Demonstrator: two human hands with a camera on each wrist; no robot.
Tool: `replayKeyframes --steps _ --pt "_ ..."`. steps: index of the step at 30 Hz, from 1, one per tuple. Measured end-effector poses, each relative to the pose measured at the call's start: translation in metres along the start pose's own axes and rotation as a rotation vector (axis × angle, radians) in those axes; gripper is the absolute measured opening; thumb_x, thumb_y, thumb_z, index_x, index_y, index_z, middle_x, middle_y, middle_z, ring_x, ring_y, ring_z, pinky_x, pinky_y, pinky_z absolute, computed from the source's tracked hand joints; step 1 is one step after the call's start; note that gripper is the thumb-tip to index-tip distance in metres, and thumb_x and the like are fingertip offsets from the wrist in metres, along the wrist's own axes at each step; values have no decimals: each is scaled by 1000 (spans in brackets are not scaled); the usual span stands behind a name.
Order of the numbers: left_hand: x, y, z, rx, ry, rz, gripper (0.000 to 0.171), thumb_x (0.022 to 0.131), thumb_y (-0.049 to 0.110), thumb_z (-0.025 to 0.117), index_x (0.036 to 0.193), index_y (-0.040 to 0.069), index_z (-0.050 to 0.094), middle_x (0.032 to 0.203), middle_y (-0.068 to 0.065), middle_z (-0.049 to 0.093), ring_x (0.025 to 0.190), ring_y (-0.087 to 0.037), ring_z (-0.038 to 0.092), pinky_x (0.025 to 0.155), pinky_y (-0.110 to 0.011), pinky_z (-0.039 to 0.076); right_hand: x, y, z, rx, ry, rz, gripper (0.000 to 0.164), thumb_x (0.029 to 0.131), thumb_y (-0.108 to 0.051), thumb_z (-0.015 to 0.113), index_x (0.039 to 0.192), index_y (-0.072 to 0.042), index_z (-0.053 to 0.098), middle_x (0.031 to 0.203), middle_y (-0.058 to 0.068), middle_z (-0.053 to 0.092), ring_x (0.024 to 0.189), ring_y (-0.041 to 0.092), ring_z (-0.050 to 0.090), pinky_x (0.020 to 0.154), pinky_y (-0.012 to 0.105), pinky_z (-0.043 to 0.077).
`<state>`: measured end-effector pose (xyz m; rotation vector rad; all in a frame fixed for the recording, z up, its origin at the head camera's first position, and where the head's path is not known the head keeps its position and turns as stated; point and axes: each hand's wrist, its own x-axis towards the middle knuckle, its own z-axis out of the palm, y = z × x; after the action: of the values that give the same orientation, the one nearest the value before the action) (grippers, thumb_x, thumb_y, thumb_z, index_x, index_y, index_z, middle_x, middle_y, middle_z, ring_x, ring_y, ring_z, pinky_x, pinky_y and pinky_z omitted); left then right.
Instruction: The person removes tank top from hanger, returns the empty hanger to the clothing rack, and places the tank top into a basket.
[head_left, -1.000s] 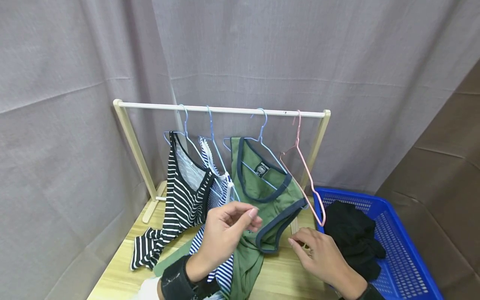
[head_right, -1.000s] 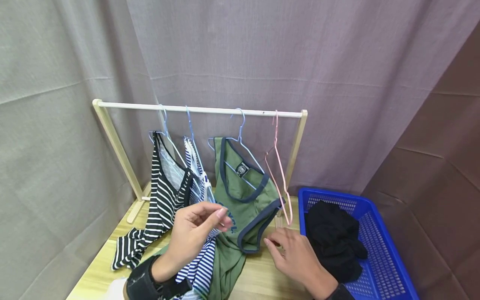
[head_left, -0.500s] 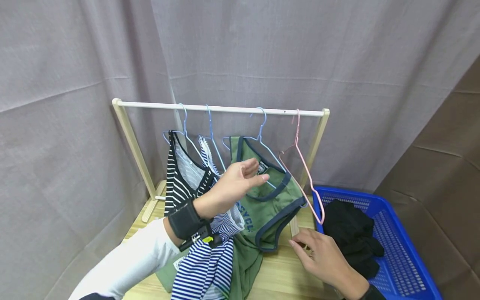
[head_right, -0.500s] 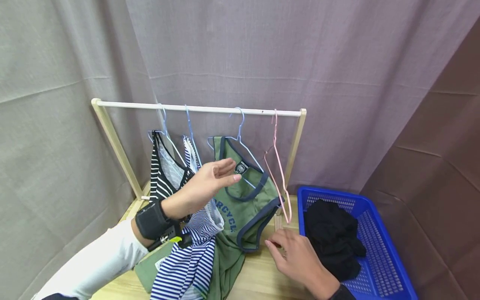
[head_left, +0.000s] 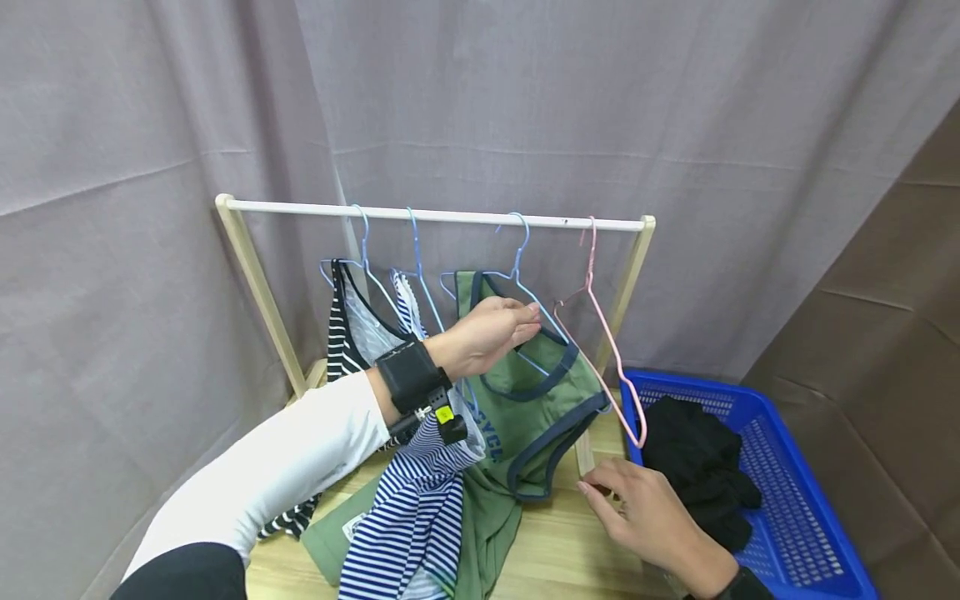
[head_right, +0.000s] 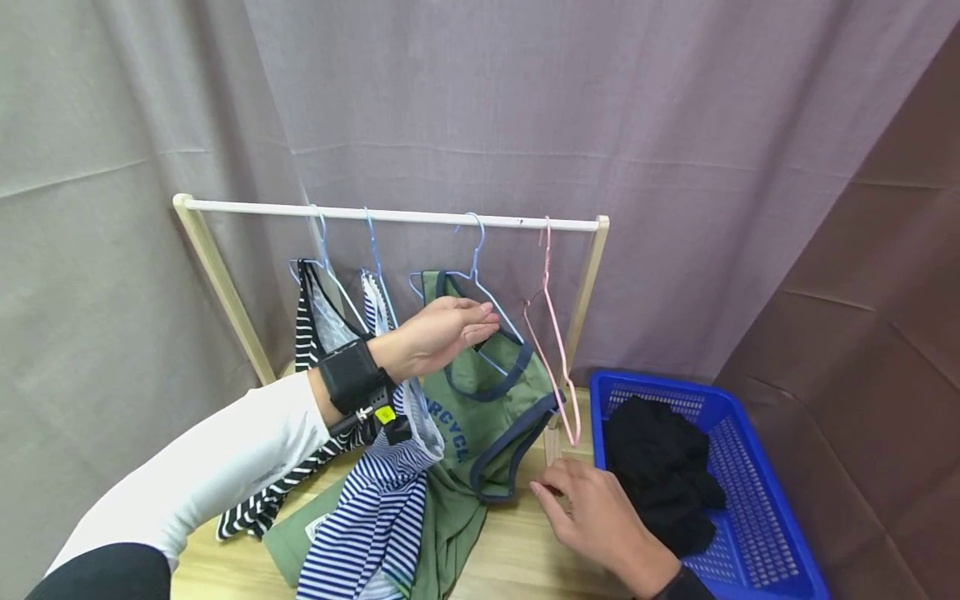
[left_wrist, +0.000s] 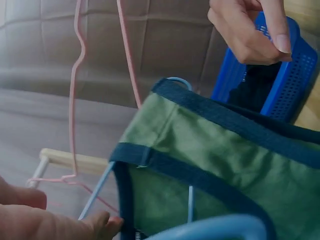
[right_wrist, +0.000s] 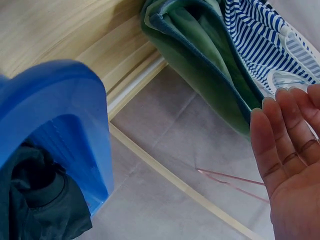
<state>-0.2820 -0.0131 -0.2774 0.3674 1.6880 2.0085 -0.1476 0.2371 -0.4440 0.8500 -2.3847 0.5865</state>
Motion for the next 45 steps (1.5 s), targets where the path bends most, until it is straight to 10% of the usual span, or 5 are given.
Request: replayKeyframes --steps 11,22,45 --pt "21 -9 0 -120 117 70 9 111 -2 46 117 -7 51 163 -31 38 153 -39 46 131 -39 43 2 -2 0 13 5 -18 24 83 -1 86 87 -24 78 82 -18 71 76 -11 62 62 5 50" --pt "20 -10 3 -143 152 61 35 111 -4 44 143 -19 41 155 -35 45 147 -48 51 126 -42 49 -3 -1 6 28 -6 -13 26 84 -1 85 89 -26 77 86 -20 72 77 -11 63 63 8 54" --pt "16 -10 1 -105 173 99 10 109 -7 45 110 -6 55 114 -14 58 141 -50 57 120 -42 54 -3 -2 4 -1 9 -33 30 82 0 85 87 -27 73 82 -21 69 76 -13 59 62 6 50"
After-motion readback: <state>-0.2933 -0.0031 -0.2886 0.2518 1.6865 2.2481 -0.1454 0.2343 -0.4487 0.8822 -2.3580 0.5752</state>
